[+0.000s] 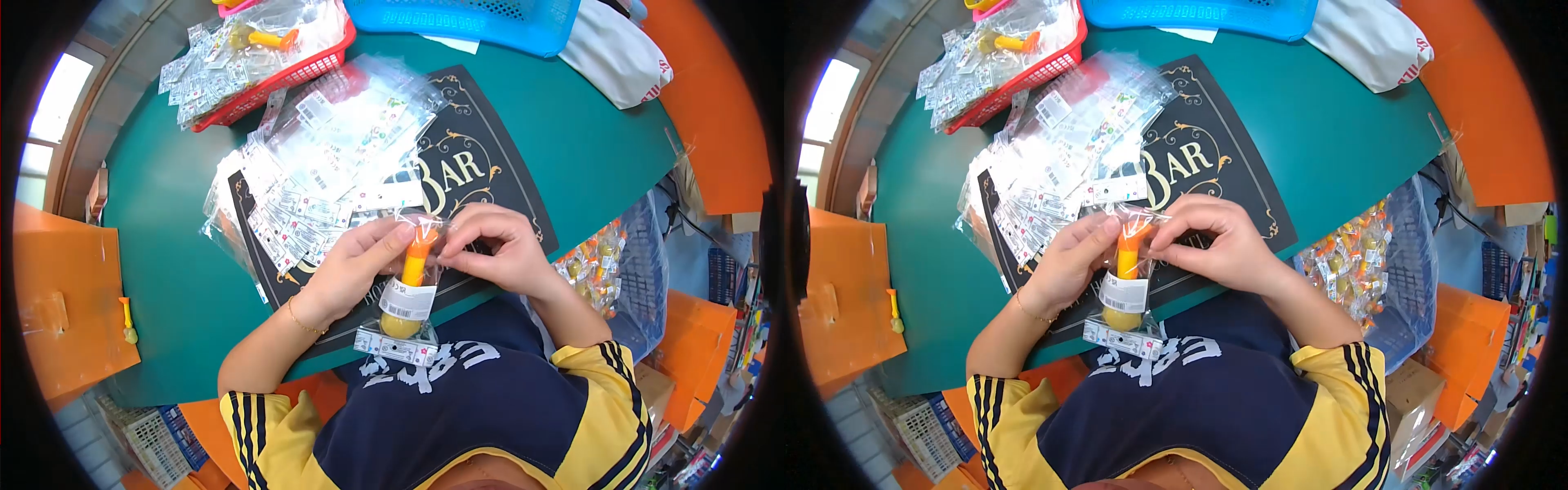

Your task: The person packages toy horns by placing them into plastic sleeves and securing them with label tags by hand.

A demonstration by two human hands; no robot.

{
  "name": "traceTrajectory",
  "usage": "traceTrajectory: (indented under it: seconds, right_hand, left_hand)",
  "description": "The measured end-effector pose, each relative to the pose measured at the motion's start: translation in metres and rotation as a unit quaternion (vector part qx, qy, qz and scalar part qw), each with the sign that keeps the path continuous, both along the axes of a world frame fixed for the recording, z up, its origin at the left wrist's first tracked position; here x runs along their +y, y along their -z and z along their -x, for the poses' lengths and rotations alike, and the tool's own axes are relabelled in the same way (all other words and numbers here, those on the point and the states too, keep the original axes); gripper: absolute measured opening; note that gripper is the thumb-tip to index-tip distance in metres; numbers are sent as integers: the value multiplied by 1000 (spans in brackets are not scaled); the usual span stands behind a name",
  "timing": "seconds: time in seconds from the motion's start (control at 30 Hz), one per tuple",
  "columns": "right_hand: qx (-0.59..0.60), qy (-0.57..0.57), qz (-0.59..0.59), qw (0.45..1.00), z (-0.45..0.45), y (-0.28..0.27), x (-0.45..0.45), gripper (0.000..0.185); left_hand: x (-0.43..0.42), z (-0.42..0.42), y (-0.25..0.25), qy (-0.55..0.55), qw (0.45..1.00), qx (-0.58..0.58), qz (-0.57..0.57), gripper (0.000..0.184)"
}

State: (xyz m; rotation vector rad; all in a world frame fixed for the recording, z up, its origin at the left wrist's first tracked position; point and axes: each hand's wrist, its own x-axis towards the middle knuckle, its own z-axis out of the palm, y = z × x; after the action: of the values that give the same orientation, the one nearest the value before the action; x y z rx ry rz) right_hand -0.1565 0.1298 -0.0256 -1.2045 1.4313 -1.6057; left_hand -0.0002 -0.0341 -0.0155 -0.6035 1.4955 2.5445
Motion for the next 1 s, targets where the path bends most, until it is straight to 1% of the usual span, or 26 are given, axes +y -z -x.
traceTrajectory:
  seconds: [0.03, 0.13, 0.2, 0.27, 0.3, 0.33, 0.37, 0.4, 0.47, 0.53, 0.6, 0.63, 0.67, 0.73, 0.77, 0.8, 0.83, 0.87, 0.9, 0.93, 0.97, 1.0]
  right_hand:
    - [14, -7, 8, 1000, 0, -1, 0, 14]
    - [43, -38, 30, 998, 1, 3, 0, 13]
    - [-27, -39, 13, 999, -3, 2, 1, 14]
    - [3, -75, 11, 997, -1, -3, 2, 15]
    - [-23, -56, -17, 998, -2, -5, 3, 15]
    - [-49, -40, -46, 997, -3, -6, 3, 15]
    - [-50, -34, -62, 996, -3, -3, 4, 16]
    - [-27, -37, -66, 997, -1, 3, 2, 16]
    - [-23, -14, -102, 994, -3, 5, 0, 12]
    - [3, -6, -114, 993, -5, 7, -1, 9]
    - [18, -18, -108, 994, 0, 14, 0, 10]
    - [1, -8, -111, 994, 3, 20, 2, 11]
    - [7, -22, -103, 994, 7, 24, 2, 12]
    - [10, -22, -105, 994, 7, 25, 0, 14]
    - [8, -36, -106, 994, 7, 27, -1, 14]
    - [15, -25, -114, 993, 6, 28, -2, 15]
    - [25, -12, -121, 992, 6, 28, -4, 16]
    - [26, -21, -118, 992, 4, 27, -6, 16]
    - [35, -24, -118, 992, 3, 26, -7, 16]
    - [44, -23, -118, 992, 1, 25, -8, 16]
    - [46, -25, -115, 992, -1, 25, -8, 16]
    - [46, -25, -115, 992, -3, 24, -9, 16]
  left_hand:
    - [4, 2, -10, -11, 1000, -4, 1, 41]
    - [2, -1, -12, -39, 999, 13, 20, 42]
    - [-1, -8, -19, -69, 997, 10, 22, 41]
    - [-7, -18, -29, -111, 994, -1, 16, 40]
    - [-16, -30, -34, -119, 993, -8, -3, 37]
    - [-19, -43, -49, -156, 988, -16, 3, 34]
    - [-27, -60, -54, -185, 981, 2, 51, 32]
    - [-34, -81, -59, -222, 970, 11, 100, 31]
    - [-40, -128, -76, -332, 925, -7, 184, 29]
    - [-39, -187, -78, -432, 857, -5, 281, 27]
    - [-20, -246, -90, -532, 790, -64, 298, 27]
    - [-10, -272, -86, -597, 724, -97, 332, 27]
    - [-1, -305, -78, -645, 652, -155, 368, 29]
    - [29, -373, -64, -663, 581, -294, 368, 30]
    - [46, -402, -49, -660, 534, -336, 408, 30]
    - [62, -428, -31, -653, 485, -375, 446, 30]
    - [82, -450, -12, -641, 479, -389, 457, 33]
    - [100, -465, 9, -665, 456, -399, 437, 33]
    - [119, -501, 44, -670, 460, -399, 425, 33]
    - [133, -507, 60, -671, 466, -432, 382, 32]
    - [145, -508, 77, -728, 471, -422, 264, 30]
    - [162, -542, 124, -698, 495, -421, 301, 29]
